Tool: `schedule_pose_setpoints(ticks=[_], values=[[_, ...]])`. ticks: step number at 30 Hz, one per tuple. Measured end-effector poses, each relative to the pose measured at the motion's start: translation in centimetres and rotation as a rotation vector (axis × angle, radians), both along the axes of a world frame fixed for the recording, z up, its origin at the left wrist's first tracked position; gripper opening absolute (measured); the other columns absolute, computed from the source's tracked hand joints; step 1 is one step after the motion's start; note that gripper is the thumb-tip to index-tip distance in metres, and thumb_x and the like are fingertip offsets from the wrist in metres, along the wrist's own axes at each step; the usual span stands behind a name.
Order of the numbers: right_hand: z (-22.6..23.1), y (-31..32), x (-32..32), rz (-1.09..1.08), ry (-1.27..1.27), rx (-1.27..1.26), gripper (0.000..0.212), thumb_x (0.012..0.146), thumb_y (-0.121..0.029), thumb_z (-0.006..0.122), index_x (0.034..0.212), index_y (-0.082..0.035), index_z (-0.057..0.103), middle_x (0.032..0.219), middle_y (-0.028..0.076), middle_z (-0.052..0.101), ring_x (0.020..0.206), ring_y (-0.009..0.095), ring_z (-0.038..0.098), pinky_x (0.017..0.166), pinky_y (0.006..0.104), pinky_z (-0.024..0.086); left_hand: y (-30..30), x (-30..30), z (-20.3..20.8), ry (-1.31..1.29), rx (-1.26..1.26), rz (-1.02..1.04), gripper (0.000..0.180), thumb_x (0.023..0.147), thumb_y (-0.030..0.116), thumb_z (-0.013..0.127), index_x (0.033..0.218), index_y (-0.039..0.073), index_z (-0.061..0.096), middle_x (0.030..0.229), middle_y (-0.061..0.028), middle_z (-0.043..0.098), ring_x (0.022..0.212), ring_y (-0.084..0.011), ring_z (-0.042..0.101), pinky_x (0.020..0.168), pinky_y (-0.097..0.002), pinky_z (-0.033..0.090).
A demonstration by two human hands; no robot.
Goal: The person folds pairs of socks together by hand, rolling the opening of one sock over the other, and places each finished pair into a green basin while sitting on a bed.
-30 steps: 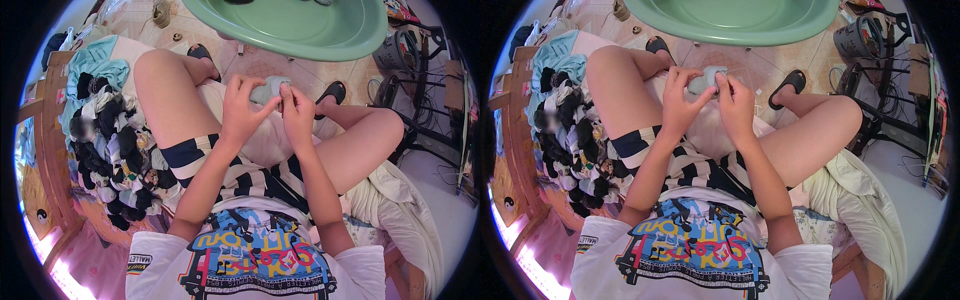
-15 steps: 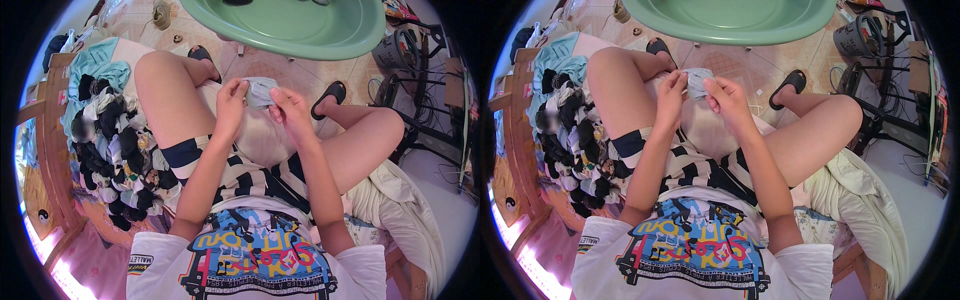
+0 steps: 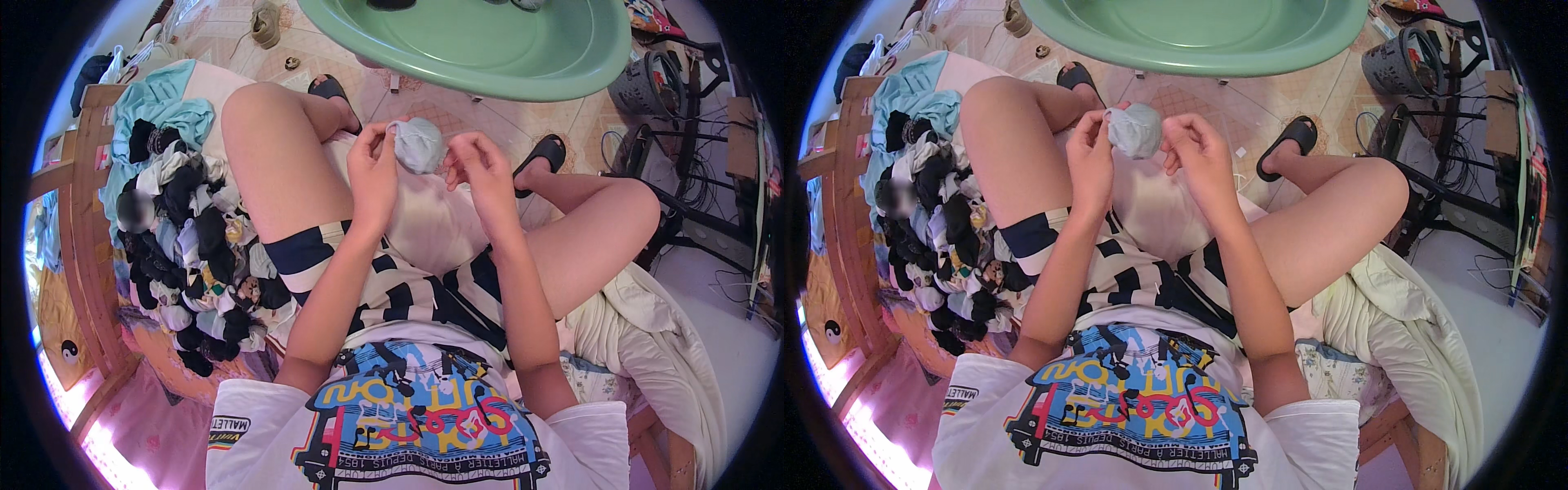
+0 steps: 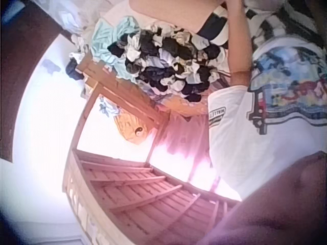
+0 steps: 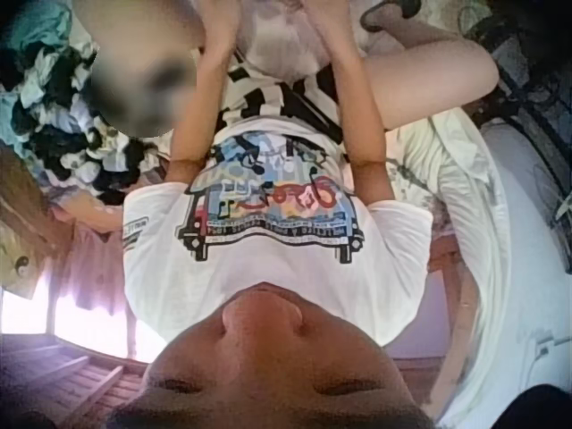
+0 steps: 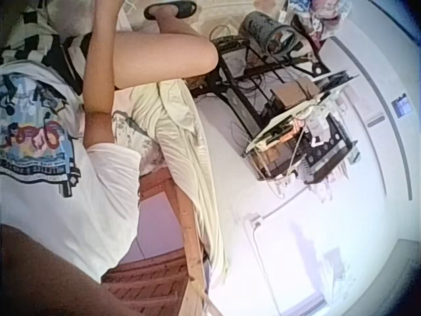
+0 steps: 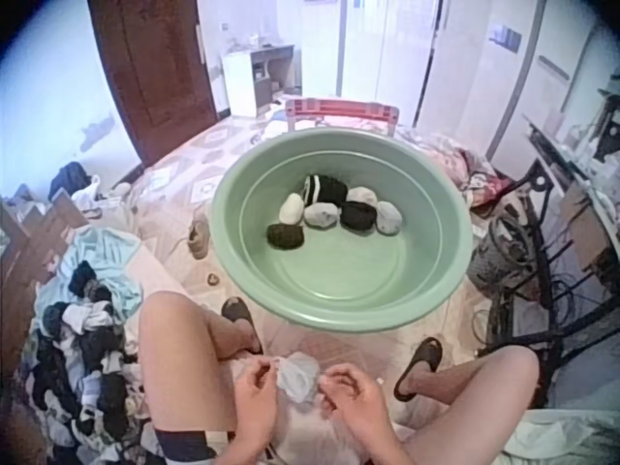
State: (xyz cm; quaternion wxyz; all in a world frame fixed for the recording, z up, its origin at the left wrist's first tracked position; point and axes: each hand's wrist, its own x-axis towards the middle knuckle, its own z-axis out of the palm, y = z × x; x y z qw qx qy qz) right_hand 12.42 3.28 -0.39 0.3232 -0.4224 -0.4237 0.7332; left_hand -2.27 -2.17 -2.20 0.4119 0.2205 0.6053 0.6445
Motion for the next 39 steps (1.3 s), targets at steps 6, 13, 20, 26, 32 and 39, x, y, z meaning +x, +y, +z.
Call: schedule_pose_setpoints(ticks=[6,13,20,26,32,39], values=[[-1.0,-1.2,-0.9,-0.037,-0.001,0.062,0.011,0.090,-0.005,0.067,0.096,0.000,0.061,0.083,0.004,0.062,0.071,0.008,0.060,0.058,0.0232,0.050,0.1,1.7,1.3,0.134,0.054,-0.005,0.007,0.097,0.000,0.053,0.095,-0.004,0.058,0.117,-0.0144,0.062,0.110,-0.0171,0.060,0.093,-0.0285,0.048],[-1.9,-1.2,-0.8,-0.098,-0.179,0.383,0.008,0.090,-0.002,0.065,0.088,0.002,0.058,0.082,0.002,0.059,0.077,0.007,0.054,0.071,0.0225,0.047,-0.6,1.6,-0.7,0.514,-0.095,-0.100,0.006,0.093,0.000,0.058,0.093,-0.005,0.056,0.112,-0.0112,0.058,0.113,-0.0211,0.058,0.095,-0.0311,0.049],[-0.7,-1.0,-0.4,-0.086,0.004,0.241,0.007,0.090,-0.001,0.065,0.089,0.003,0.060,0.084,0.002,0.058,0.082,0.007,0.056,0.072,0.0230,0.049,-0.4,1.9,0.5,0.204,0.065,-0.098,0.012,0.090,-0.002,0.061,0.101,-0.005,0.063,0.114,-0.0123,0.060,0.110,-0.0200,0.059,0.094,-0.0310,0.048],[-0.4,-0.5,0.3,-0.022,0.004,0.257,0.010,0.091,-0.003,0.065,0.096,0.005,0.063,0.093,0.005,0.062,0.085,0.011,0.061,0.074,0.0260,0.056,-0.7,0.6,-0.7,0.168,0.064,-0.120,0.012,0.092,-0.001,0.059,0.104,-0.004,0.060,0.106,-0.0107,0.065,0.101,-0.0158,0.062,0.089,-0.0267,0.049],[-0.2,-0.1,0.7,-0.122,0.142,0.060,0.014,0.093,-0.008,0.065,0.100,0.004,0.064,0.101,0.007,0.063,0.086,0.014,0.063,0.075,0.0328,0.059,-0.5,-0.3,-0.6,-0.014,-0.047,0.025,0.006,0.098,0.008,0.055,0.097,0.002,0.054,0.080,-0.0011,0.057,0.073,-0.0064,0.052,0.067,-0.0218,0.044],[-0.7,-0.3,0.6,-0.122,0.537,-0.222,0.014,0.097,-0.015,0.060,0.106,-0.005,0.060,0.100,0.004,0.063,0.090,0.015,0.062,0.080,0.0378,0.056,-0.4,-1.2,-0.2,-0.327,-0.018,0.139,0.009,0.100,0.015,0.053,0.100,0.007,0.055,0.089,0.0002,0.058,0.084,-0.0104,0.056,0.077,-0.0264,0.047]])
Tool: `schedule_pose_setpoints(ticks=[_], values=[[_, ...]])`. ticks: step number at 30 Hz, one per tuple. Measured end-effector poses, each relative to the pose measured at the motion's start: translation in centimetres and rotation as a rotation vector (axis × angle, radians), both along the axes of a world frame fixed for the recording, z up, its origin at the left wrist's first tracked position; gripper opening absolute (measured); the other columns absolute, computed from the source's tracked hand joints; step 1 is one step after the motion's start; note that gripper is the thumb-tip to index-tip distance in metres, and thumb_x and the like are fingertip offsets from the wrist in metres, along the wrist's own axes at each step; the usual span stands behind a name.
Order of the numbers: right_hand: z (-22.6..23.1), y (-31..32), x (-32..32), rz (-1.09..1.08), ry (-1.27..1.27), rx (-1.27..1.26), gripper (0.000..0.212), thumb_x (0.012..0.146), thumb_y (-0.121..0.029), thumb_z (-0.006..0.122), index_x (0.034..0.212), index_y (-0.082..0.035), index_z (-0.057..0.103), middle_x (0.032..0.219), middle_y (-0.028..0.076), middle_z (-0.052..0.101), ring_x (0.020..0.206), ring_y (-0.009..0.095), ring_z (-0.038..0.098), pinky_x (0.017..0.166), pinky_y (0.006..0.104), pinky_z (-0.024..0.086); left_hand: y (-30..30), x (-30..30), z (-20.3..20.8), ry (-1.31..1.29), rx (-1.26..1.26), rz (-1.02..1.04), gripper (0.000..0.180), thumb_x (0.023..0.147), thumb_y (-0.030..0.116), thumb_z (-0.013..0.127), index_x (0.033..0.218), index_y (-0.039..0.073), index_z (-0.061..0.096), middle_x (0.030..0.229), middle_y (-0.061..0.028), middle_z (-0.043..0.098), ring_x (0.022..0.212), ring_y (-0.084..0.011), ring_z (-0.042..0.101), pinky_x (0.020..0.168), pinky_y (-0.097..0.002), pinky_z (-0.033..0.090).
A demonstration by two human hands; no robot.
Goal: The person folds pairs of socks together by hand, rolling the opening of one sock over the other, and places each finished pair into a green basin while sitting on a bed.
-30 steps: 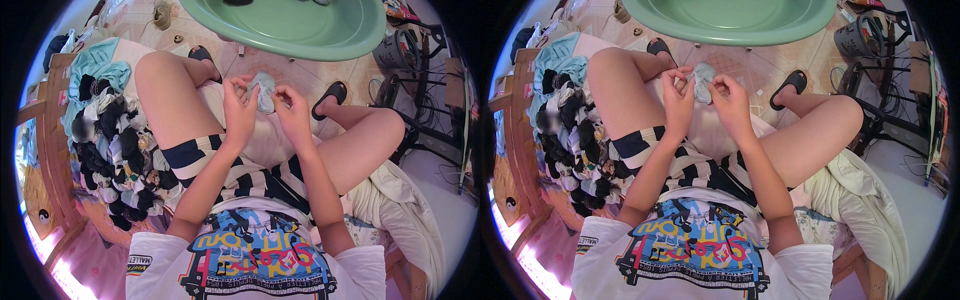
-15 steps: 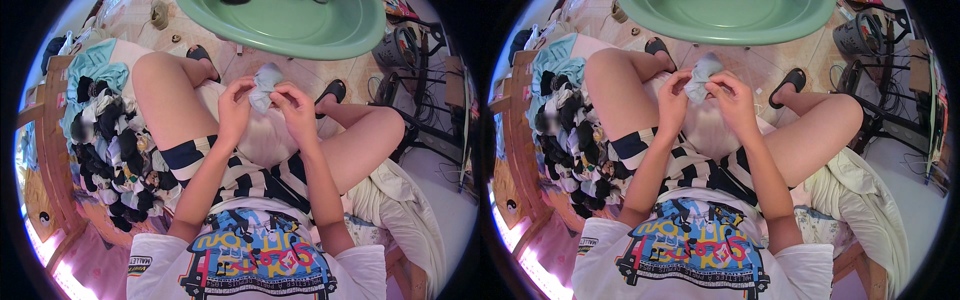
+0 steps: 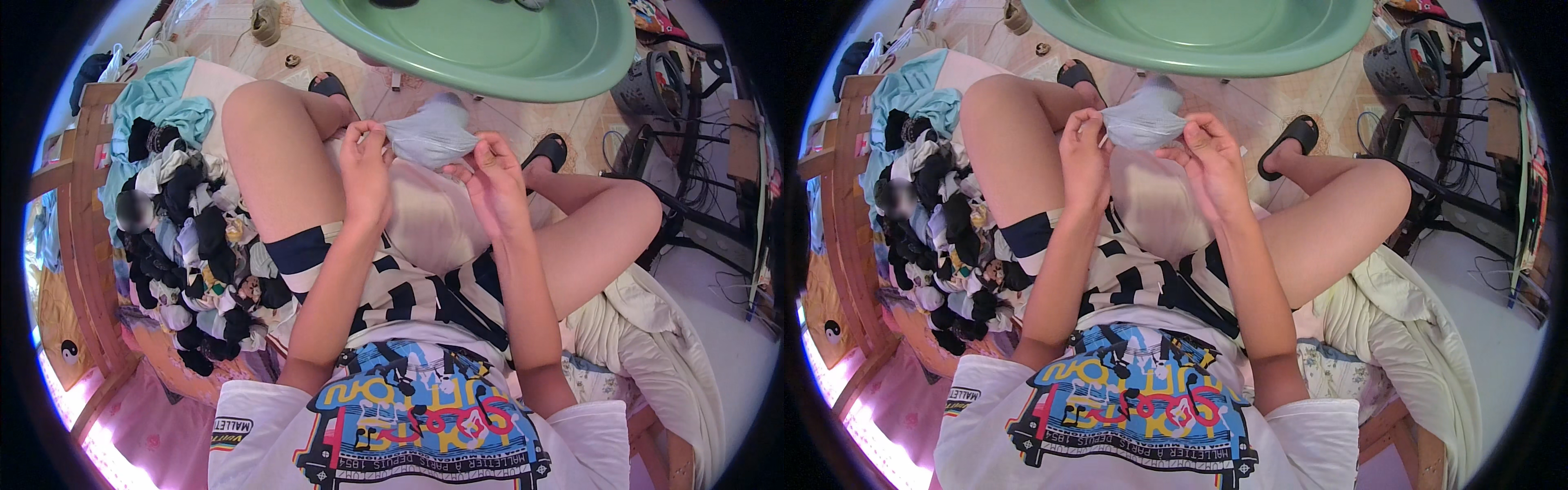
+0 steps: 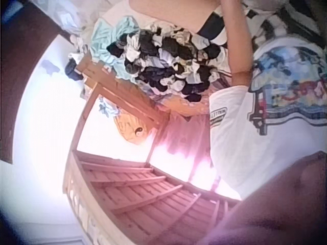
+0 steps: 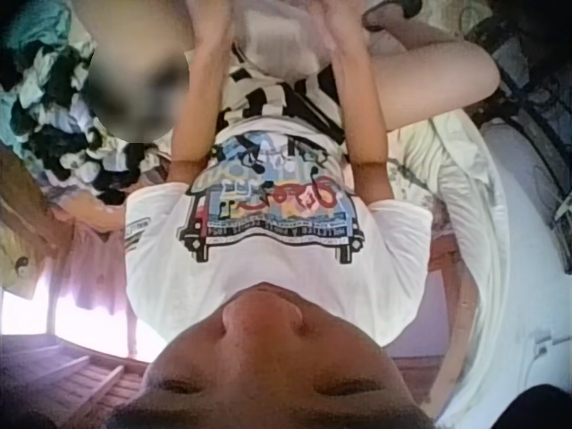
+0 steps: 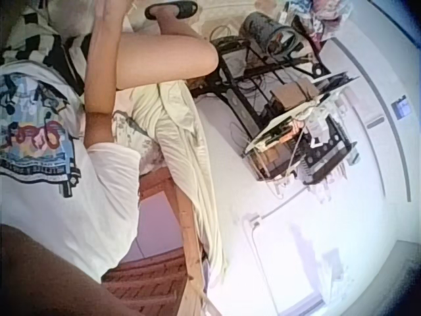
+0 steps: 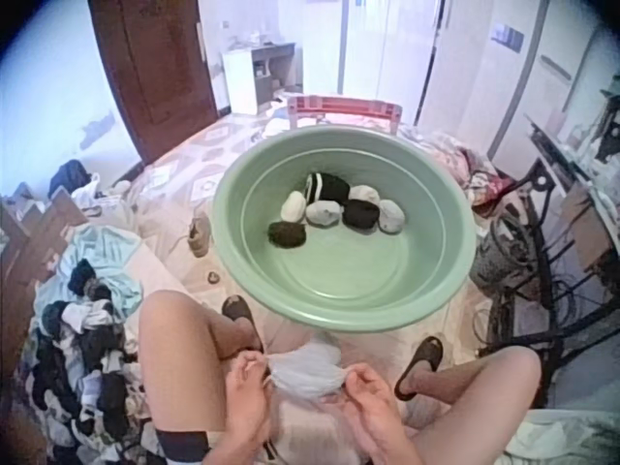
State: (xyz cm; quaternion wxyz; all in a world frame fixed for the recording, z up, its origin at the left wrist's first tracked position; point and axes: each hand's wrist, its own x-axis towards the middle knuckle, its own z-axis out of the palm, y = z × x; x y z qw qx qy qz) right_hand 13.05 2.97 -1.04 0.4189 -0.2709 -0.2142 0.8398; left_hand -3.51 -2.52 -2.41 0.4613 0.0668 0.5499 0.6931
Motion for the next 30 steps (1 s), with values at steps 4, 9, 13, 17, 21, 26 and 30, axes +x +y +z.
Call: schedule_pose_setpoints(ticks=[4,9,13,17,21,26,30], values=[[-0.7,0.5,0.5,0.005,0.039,-0.052,0.017,0.099,-0.022,0.056,0.108,-0.007,0.057,0.099,0.004,0.061,0.100,0.018,0.059,0.090,0.0373,0.049,-0.4,-1.2,-0.6,-0.197,0.038,-0.140,0.012,0.101,0.017,0.052,0.101,0.005,0.056,0.095,-0.0025,0.060,0.090,-0.0136,0.058,0.084,-0.0299,0.048],[-0.7,1.1,1.1,0.024,0.165,-0.069,0.019,0.101,-0.022,0.051,0.109,-0.006,0.054,0.100,0.005,0.060,0.100,0.018,0.059,0.096,0.0350,0.045,-0.3,-0.8,1.2,-0.464,0.179,-0.478,0.025,0.100,0.021,0.053,0.114,0.001,0.056,0.107,-0.0053,0.062,0.096,-0.0150,0.059,0.090,-0.0317,0.047],[-0.8,1.5,1.5,0.028,0.151,-0.048,0.018,0.101,-0.021,0.050,0.109,-0.004,0.053,0.101,0.006,0.060,0.102,0.018,0.059,0.096,0.0357,0.045,-0.1,-1.0,3.1,-0.454,0.105,-0.572,0.033,0.099,0.020,0.055,0.125,0.000,0.055,0.116,-0.0051,0.062,0.096,-0.0129,0.058,0.087,-0.0297,0.045],[-1.2,1.7,1.9,-0.002,0.107,-0.065,0.017,0.100,-0.018,0.051,0.108,-0.003,0.054,0.103,0.007,0.060,0.103,0.019,0.059,0.097,0.0371,0.045,-0.4,-1.1,3.3,-0.045,-0.005,-0.742,0.031,0.098,0.019,0.057,0.123,0.000,0.058,0.110,-0.0009,0.063,0.092,-0.0090,0.055,0.082,-0.0232,0.041],[-0.7,1.0,1.7,-0.021,0.171,-0.260,0.018,0.096,-0.012,0.052,0.110,-0.001,0.055,0.109,0.009,0.061,0.108,0.021,0.059,0.101,0.0398,0.044,-0.1,0.3,1.0,0.198,-0.029,-0.631,0.025,0.098,0.020,0.058,0.111,-0.001,0.064,0.096,0.0021,0.063,0.085,-0.0071,0.052,0.077,-0.0214,0.040],[0.3,0.1,0.6,0.019,0.151,-0.319,0.020,0.094,-0.010,0.050,0.110,0.000,0.056,0.115,0.011,0.061,0.111,0.022,0.058,0.104,0.0406,0.043,0.0,2.0,-0.1,0.527,-0.029,-0.350,0.026,0.099,0.020,0.057,0.101,-0.004,0.065,0.087,-0.0008,0.063,0.082,-0.0082,0.051,0.077,-0.0231,0.041],[1.3,-0.6,-1.0,0.022,0.154,-0.401,0.022,0.095,-0.010,0.046,0.112,-0.001,0.056,0.116,0.010,0.061,0.105,0.019,0.059,0.092,0.0384,0.049,-0.3,2.4,-1.4,0.553,-0.045,-0.142,0.026,0.099,0.019,0.056,0.097,-0.005,0.066,0.089,-0.0042,0.064,0.086,-0.0113,0.054,0.081,-0.0251,0.042]])
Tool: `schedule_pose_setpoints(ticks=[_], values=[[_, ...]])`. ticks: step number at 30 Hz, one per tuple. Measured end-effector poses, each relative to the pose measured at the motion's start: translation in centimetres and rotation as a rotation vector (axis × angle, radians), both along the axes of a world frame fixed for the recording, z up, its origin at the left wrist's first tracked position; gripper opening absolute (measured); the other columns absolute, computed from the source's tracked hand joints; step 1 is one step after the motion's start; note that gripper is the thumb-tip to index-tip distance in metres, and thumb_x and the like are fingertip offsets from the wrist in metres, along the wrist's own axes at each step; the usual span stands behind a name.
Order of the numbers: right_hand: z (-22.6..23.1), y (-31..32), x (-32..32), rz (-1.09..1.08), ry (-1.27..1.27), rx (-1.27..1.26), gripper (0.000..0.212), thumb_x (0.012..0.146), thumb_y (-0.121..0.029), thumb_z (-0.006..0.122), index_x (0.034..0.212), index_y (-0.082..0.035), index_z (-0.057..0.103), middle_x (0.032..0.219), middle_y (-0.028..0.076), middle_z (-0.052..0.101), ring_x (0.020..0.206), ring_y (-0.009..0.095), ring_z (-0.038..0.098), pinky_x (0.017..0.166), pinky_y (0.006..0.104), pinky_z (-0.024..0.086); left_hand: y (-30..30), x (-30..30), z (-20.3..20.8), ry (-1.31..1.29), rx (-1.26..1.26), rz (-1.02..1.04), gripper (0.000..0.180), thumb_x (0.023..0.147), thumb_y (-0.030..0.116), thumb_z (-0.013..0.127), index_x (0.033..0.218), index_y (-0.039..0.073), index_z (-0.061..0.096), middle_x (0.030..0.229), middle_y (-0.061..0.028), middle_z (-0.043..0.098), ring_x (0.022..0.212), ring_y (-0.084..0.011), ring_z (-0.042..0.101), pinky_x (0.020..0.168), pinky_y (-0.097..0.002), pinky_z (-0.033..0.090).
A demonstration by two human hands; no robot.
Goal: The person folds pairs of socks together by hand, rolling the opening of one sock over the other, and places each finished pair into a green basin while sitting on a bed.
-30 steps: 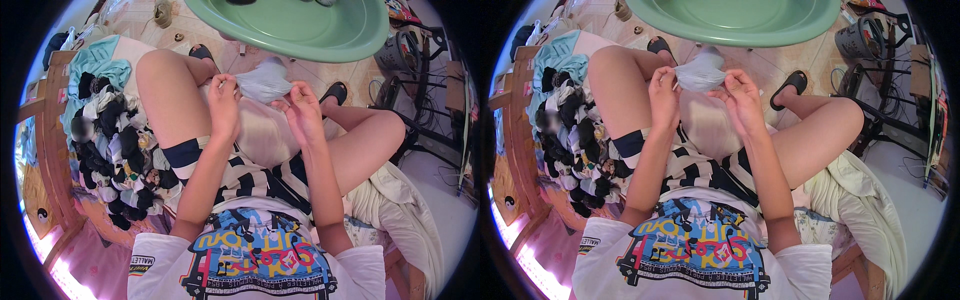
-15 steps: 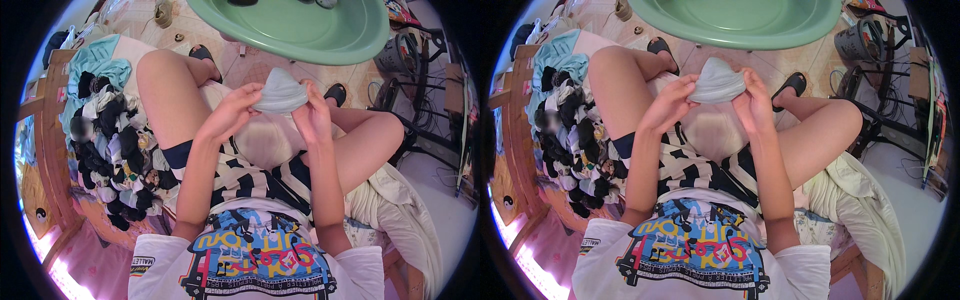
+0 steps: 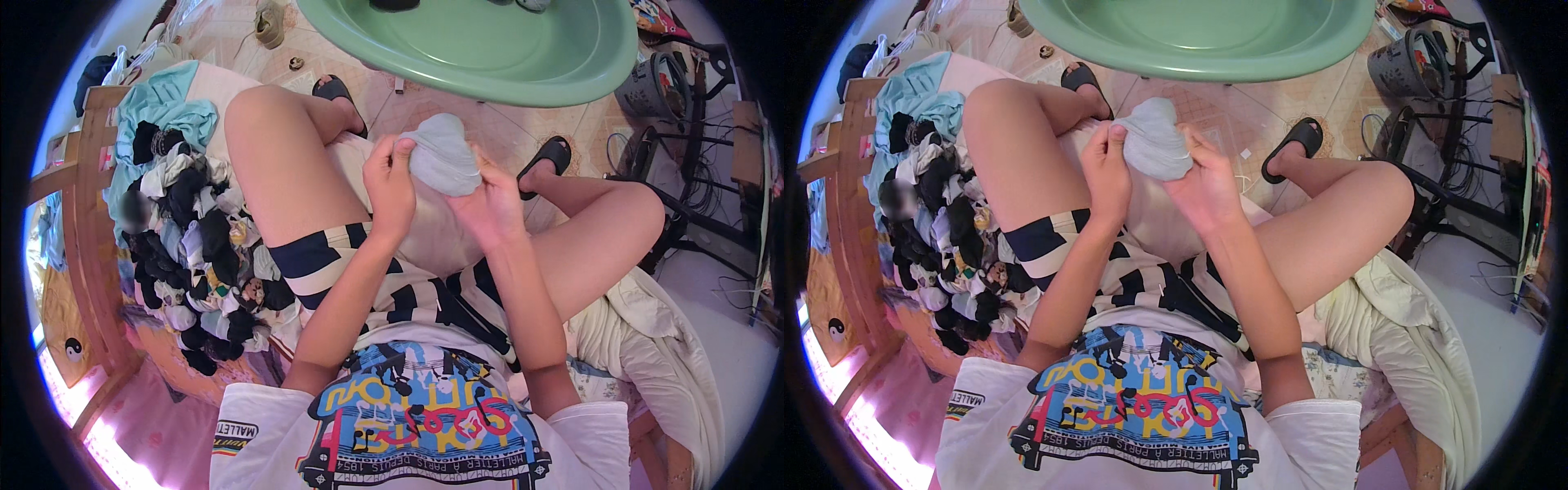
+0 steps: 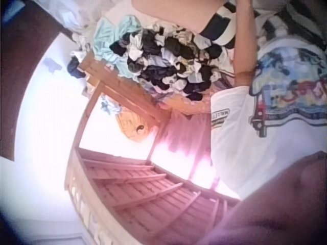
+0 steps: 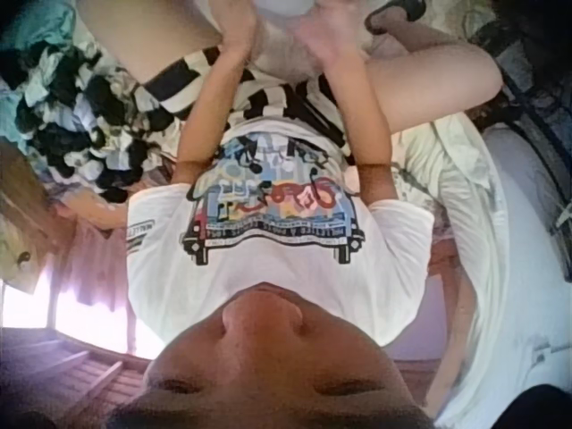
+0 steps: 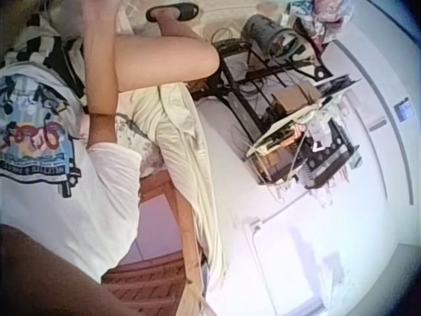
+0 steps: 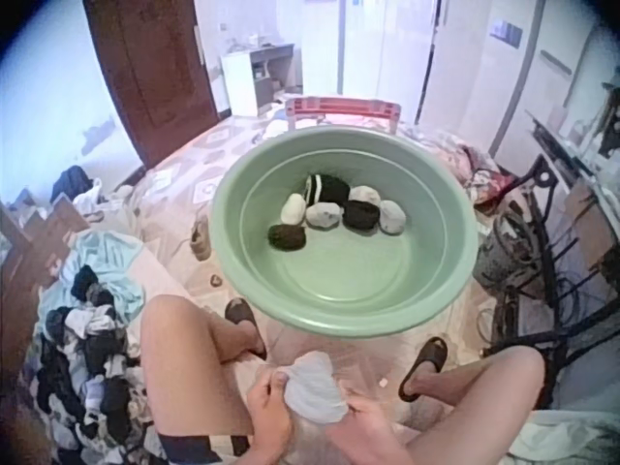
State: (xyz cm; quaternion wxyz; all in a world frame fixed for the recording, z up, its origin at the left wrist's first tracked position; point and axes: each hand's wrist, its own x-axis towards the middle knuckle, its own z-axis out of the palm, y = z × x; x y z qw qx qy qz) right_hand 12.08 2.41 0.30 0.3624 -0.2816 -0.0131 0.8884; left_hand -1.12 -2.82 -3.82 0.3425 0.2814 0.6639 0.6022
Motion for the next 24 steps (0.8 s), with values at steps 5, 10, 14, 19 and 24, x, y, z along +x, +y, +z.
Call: schedule_pose_setpoints(ticks=[5,10,14,19,24], values=[[-1.6,-1.2,-0.5,0.187,-0.095,0.046,0.023,0.096,-0.010,0.043,0.114,-0.005,0.057,0.109,0.005,0.062,0.092,0.014,0.058,0.065,0.0303,0.044,0.9,0.0,0.8,-0.452,-0.008,0.033,0.035,0.104,0.030,0.047,0.106,-0.002,0.062,0.095,-0.0042,0.063,0.088,-0.0113,0.056,0.081,-0.0277,0.045],[-0.3,-1.6,-1.6,0.123,-0.304,0.045,0.017,0.100,-0.018,0.044,0.106,-0.008,0.057,0.097,0.000,0.062,0.078,0.010,0.055,0.059,0.0260,0.040,0.4,-0.6,0.2,-0.597,-0.024,0.076,0.037,0.105,0.030,0.044,0.109,-0.002,0.061,0.100,-0.0067,0.064,0.091,-0.0136,0.059,0.084,-0.0294,0.047],[-1.3,-1.0,-1.3,0.031,-0.382,0.192,0.021,0.104,-0.026,0.044,0.097,-0.009,0.054,0.084,-0.001,0.058,0.068,0.008,0.050,0.057,0.0249,0.038,0.3,-0.5,0.6,-0.626,-0.005,0.058,0.039,0.105,0.033,0.043,0.112,-0.002,0.058,0.105,-0.0093,0.064,0.097,-0.0163,0.061,0.088,-0.0321,0.048],[-4.4,-1.2,-0.7,-0.019,-0.304,0.286,0.019,0.105,-0.021,0.042,0.102,-0.008,0.055,0.091,0.003,0.062,0.077,0.011,0.059,0.064,0.0257,0.046,0.3,-0.4,0.8,-0.763,0.018,-0.003,0.045,0.105,0.038,0.041,0.116,-0.003,0.054,0.111,-0.0123,0.063,0.103,-0.0206,0.061,0.092,-0.0365,0.049],[-2.5,0.7,-1.3,-0.209,-0.506,0.219,0.019,0.104,-0.019,0.042,0.103,-0.006,0.057,0.090,0.003,0.062,0.082,0.013,0.062,0.072,0.0273,0.050,0.3,0.0,1.5,-0.873,-0.001,-0.047,0.049,0.101,0.045,0.046,0.114,-0.002,0.055,0.108,-0.0111,0.064,0.100,-0.0201,0.062,0.091,-0.0358,0.049]])
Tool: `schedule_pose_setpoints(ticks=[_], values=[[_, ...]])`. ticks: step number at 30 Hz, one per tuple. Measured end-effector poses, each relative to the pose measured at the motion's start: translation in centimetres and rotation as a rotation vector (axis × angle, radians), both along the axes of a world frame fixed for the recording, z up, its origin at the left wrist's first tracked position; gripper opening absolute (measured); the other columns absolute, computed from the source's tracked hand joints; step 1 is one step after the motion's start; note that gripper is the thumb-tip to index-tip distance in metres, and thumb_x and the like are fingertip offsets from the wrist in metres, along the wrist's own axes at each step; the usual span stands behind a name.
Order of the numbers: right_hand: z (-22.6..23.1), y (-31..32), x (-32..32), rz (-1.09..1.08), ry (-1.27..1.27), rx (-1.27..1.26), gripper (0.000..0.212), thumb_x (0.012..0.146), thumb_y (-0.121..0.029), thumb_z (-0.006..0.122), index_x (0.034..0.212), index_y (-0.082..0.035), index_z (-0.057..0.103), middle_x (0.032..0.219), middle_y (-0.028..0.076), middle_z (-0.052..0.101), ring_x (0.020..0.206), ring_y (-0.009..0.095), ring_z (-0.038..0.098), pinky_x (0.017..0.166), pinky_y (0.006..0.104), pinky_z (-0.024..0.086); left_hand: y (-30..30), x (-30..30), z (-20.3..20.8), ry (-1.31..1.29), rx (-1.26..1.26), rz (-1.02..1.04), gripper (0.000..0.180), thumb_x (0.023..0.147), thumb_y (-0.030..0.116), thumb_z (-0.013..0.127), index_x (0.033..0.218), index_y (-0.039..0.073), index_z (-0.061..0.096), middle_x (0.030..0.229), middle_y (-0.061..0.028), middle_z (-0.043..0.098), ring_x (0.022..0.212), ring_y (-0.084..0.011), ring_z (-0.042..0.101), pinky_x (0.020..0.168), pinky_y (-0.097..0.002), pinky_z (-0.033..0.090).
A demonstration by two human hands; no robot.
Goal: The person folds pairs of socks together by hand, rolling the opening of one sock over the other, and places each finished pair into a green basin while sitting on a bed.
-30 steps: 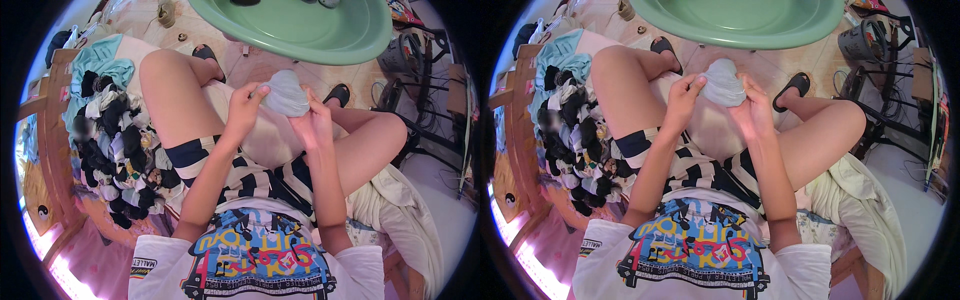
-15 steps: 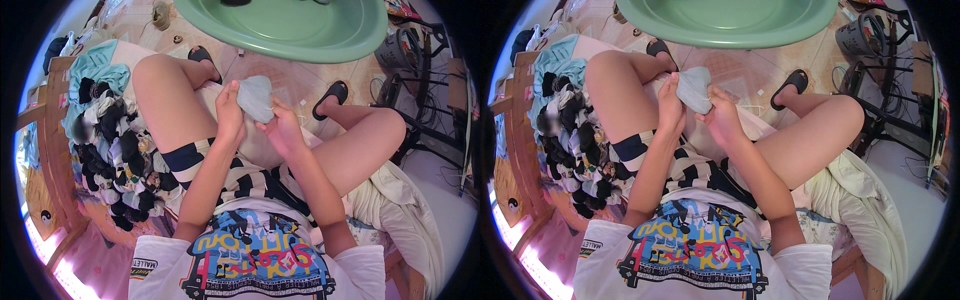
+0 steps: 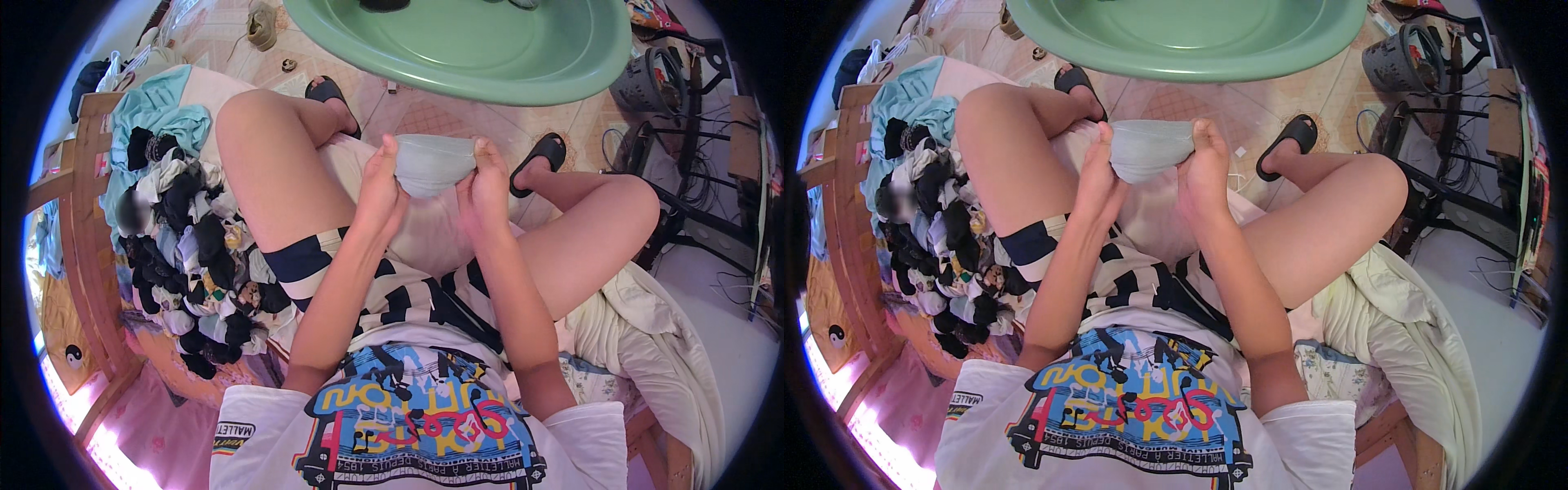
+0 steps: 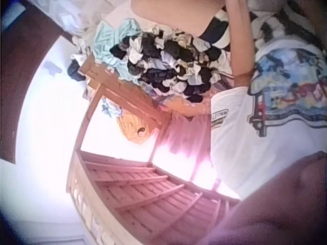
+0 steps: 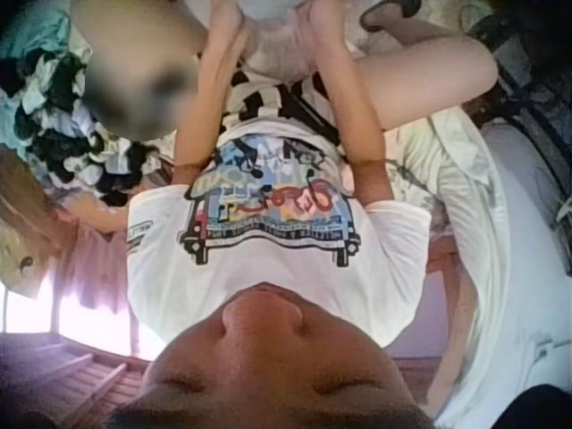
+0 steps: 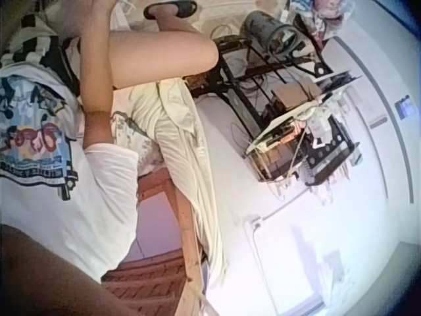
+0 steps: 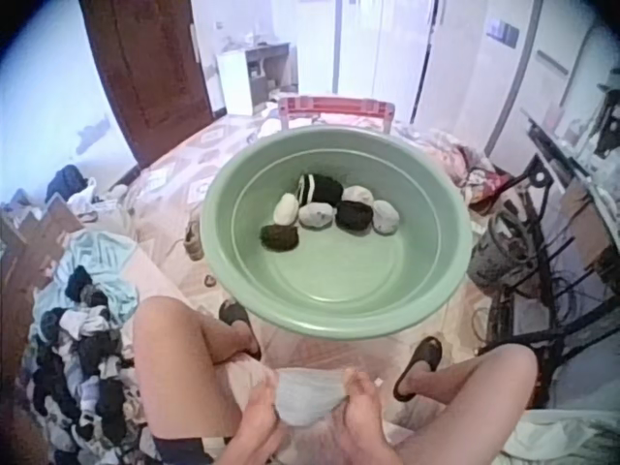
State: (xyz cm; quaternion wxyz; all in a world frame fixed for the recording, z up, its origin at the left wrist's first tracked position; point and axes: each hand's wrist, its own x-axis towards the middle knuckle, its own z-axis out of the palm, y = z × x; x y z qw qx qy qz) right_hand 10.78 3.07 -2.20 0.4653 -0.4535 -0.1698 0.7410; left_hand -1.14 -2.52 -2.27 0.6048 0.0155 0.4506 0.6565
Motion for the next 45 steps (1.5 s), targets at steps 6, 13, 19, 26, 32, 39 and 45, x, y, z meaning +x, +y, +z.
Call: schedule_pose_setpoints(ticks=[6,13,19,26,32,39,45], values=[[-0.3,-1.6,0.2,0.338,0.067,-0.032,0.019,0.104,-0.018,0.042,0.093,-0.010,0.055,0.075,-0.002,0.054,0.063,0.006,0.047,0.055,0.0221,0.036,-0.1,-1.2,0.8,0.041,0.108,-0.096,0.047,0.101,0.046,0.045,0.116,0.002,0.054,0.110,-0.0094,0.062,0.103,-0.0190,0.060,0.092,-0.0356,0.048],[-1.8,-2.0,0.6,0.335,-0.264,0.244,0.021,0.105,-0.017,0.042,0.095,-0.005,0.055,0.078,0.000,0.054,0.064,0.008,0.049,0.058,0.0245,0.043,-0.2,-1.2,1.4,0.087,0.094,-0.090,0.029,0.103,0.032,0.047,0.104,0.004,0.056,0.101,-0.0057,0.062,0.097,-0.0147,0.059,0.092,-0.0308,0.044],[0.4,-2.4,0.6,0.256,-0.450,0.498,0.014,0.101,-0.011,0.048,0.095,0.000,0.052,0.082,0.005,0.056,0.068,0.011,0.056,0.061,0.0263,0.048,-0.2,-1.5,1.0,0.006,0.082,-0.032,0.019,0.104,0.021,0.044,0.106,0.006,0.054,0.098,-0.0044,0.059,0.097,-0.0148,0.057,0.093,-0.0327,0.045],[0.9,-3.6,-0.2,0.235,-0.523,0.545,0.014,0.102,-0.011,0.047,0.094,0.000,0.050,0.082,0.007,0.055,0.067,0.013,0.056,0.062,0.0274,0.047,-0.1,-0.9,0.5,0.049,0.015,0.066,0.016,0.104,0.022,0.043,0.103,0.010,0.053,0.091,-0.0007,0.056,0.085,-0.0118,0.058,0.079,-0.0300,0.049],[0.5,-3.2,-0.7,0.102,-0.522,0.495,0.016,0.103,-0.015,0.046,0.095,-0.002,0.050,0.079,0.004,0.052,0.064,0.012,0.054,0.061,0.0265,0.046,0.7,-1.1,-0.2,0.039,0.059,-0.010,0.016,0.103,0.024,0.046,0.095,0.011,0.052,0.076,0.0008,0.053,0.068,-0.0116,0.054,0.066,-0.0260,0.047],[-0.7,-2.2,-0.3,0.582,-0.045,0.260,0.013,0.100,-0.015,0.051,0.100,-0.002,0.052,0.083,0.002,0.055,0.070,0.010,0.054,0.062,0.0247,0.047,0.0,-2.3,1.7,0.274,0.099,0.021,0.020,0.101,0.026,0.051,0.093,0.008,0.054,0.073,0.0010,0.053,0.063,-0.0078,0.051,0.058,-0.0235,0.041],[2.7,-0.9,0.6,0.491,-0.290,0.709,0.012,0.090,-0.003,0.064,0.101,0.002,0.062,0.087,0.004,0.060,0.077,0.011,0.059,0.069,0.0235,0.050,-0.3,-2.1,1.8,0.674,0.139,-0.003,0.023,0.100,0.026,0.056,0.089,0.006,0.057,0.076,0.0051,0.050,0.069,-0.0032,0.046,0.062,-0.0205,0.038]])
